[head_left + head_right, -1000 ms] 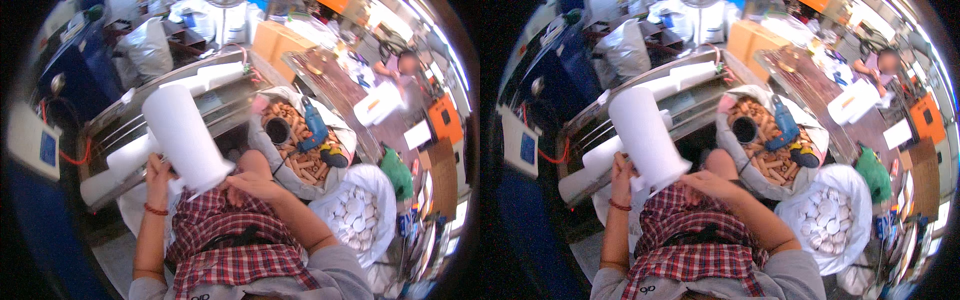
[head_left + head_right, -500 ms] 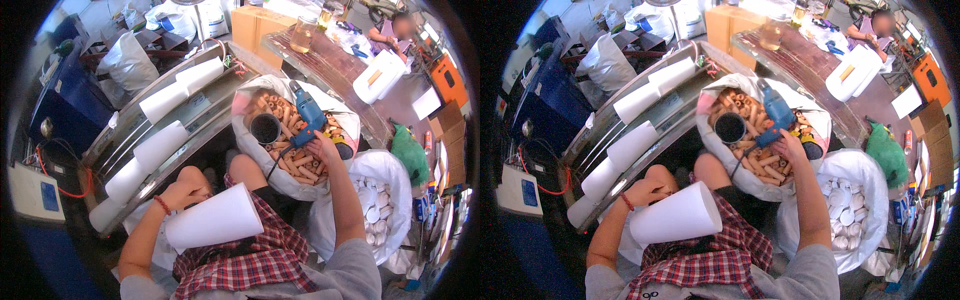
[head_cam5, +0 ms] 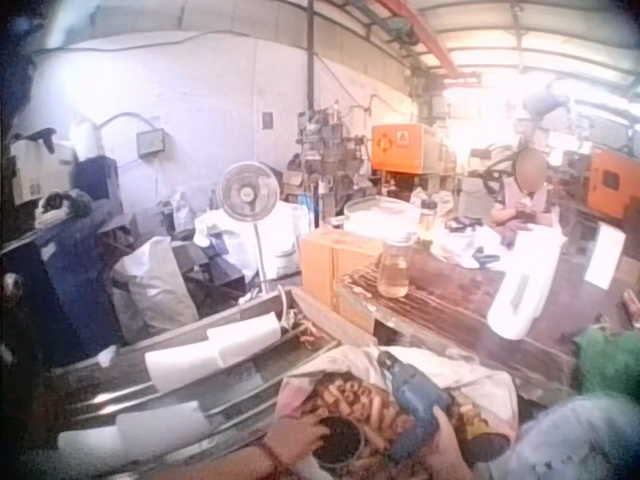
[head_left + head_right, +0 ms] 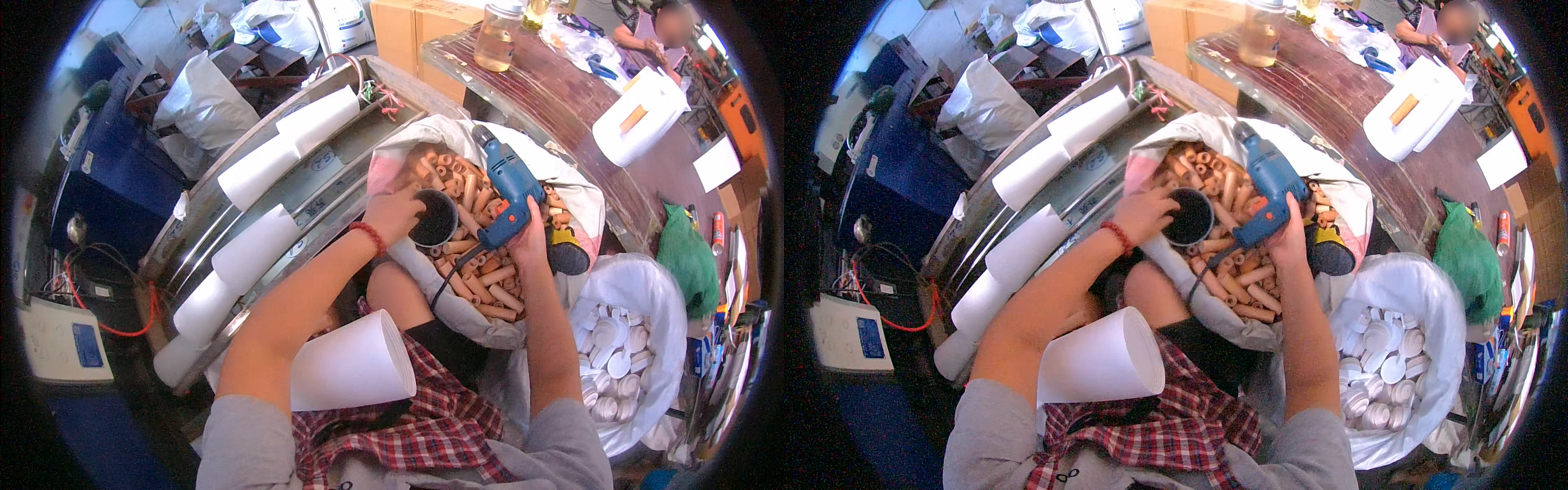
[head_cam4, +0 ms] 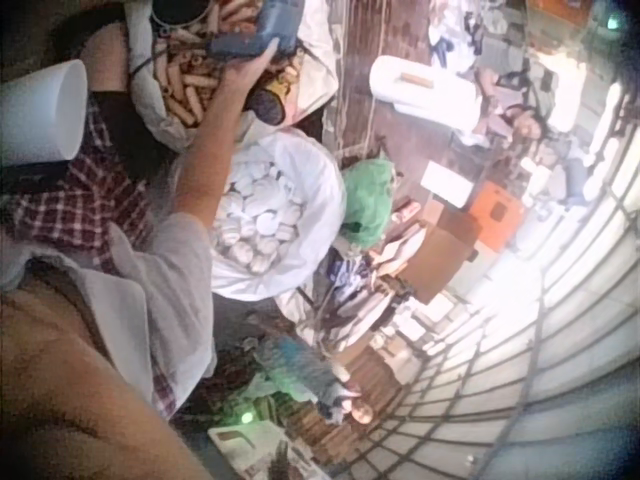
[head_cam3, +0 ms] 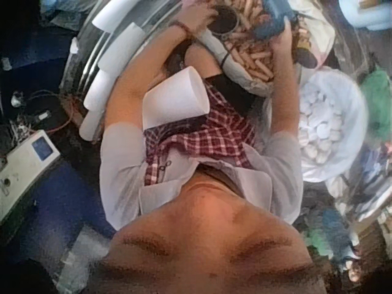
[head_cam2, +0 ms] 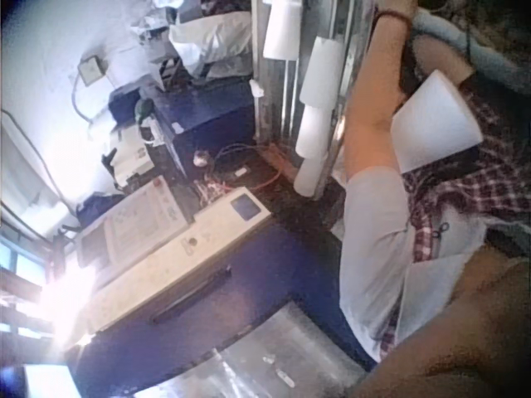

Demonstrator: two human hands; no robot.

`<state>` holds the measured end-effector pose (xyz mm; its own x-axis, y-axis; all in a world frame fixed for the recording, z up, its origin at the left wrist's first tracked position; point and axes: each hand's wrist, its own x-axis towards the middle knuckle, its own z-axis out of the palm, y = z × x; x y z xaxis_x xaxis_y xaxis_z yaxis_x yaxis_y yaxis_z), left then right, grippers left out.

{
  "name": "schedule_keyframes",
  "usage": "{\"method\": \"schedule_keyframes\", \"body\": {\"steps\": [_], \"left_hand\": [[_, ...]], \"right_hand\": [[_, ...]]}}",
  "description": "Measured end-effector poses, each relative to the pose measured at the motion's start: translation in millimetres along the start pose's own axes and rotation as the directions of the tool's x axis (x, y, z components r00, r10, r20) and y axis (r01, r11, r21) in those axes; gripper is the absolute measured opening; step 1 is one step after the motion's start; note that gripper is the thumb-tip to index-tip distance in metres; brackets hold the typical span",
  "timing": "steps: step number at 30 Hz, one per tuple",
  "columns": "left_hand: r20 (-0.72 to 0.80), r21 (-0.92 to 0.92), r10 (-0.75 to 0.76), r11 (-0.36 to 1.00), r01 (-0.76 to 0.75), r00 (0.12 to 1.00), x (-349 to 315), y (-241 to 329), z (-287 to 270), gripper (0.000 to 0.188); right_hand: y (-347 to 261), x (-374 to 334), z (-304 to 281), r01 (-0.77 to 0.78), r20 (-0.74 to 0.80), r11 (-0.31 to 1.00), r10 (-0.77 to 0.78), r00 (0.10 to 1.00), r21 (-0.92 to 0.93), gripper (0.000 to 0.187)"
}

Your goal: The person picks up white plastic parts from bags, drills holes into them while attaching wooden handles, and wipes the exterior surfaces with a cloth.

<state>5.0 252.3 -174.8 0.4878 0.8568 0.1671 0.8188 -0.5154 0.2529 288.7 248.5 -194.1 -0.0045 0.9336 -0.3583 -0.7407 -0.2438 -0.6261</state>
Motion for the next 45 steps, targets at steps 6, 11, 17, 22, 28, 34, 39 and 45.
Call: {"method": "schedule_keyframes", "body": {"steps": [6,11,17,22,28,34,39,45], "left_hand": [[0.106,0.056,-0.050,0.997,0.045,0.993,12.8,-1.9,11.3,0.010],[0.178,0.056,-0.122,0.992,0.114,0.976,23.3,-8.7,16.6,0.014],[-0.023,-0.002,-0.043,0.999,0.043,0.999,23.0,-16.9,32.1,0.024],[-0.031,-0.680,-0.329,0.699,0.221,0.944,-6.5,-7.8,-27.7,0.024],[0.229,-0.905,-0.475,0.218,0.365,0.850,-139.3,-51.5,-90.4,0.022],[0.321,-0.913,-0.589,0.013,0.407,0.741,-273.2,-68.6,-93.6,0.021],[0.338,-0.922,-0.618,-0.067,0.381,0.710,-317.8,-71.7,-73.4,0.023],[0.295,-0.941,-0.629,-0.060,0.334,0.719,-329.1,-77.1,-53.1,0.021]], "right_hand": [[4.5,7.9,0.1,-0.023,0.005,1.000,0.023,1.000,-0.004,0.032],[-0.7,8.6,-10.7,0.021,0.001,0.998,-0.021,1.000,-0.057,0.033],[-33.1,-74.8,-5.7,0.090,-0.022,0.957,-0.100,0.995,-0.274,0.041],[-48.8,-139.4,-20.5,0.081,0.015,0.912,-0.082,0.997,-0.402,0.041],[-7.8,-195.9,4.4,-0.106,0.044,0.870,0.145,0.988,-0.482,0.044],[69.8,-202.7,18.4,-0.411,0.036,0.749,0.500,0.865,-0.520,0.052],[95.0,-190.2,13.4,-0.353,0.119,0.663,0.557,0.822,-0.660,0.052],[96.7,-176.8,1.4,-0.437,0.090,0.684,0.590,0.803,-0.584,0.051]]}}
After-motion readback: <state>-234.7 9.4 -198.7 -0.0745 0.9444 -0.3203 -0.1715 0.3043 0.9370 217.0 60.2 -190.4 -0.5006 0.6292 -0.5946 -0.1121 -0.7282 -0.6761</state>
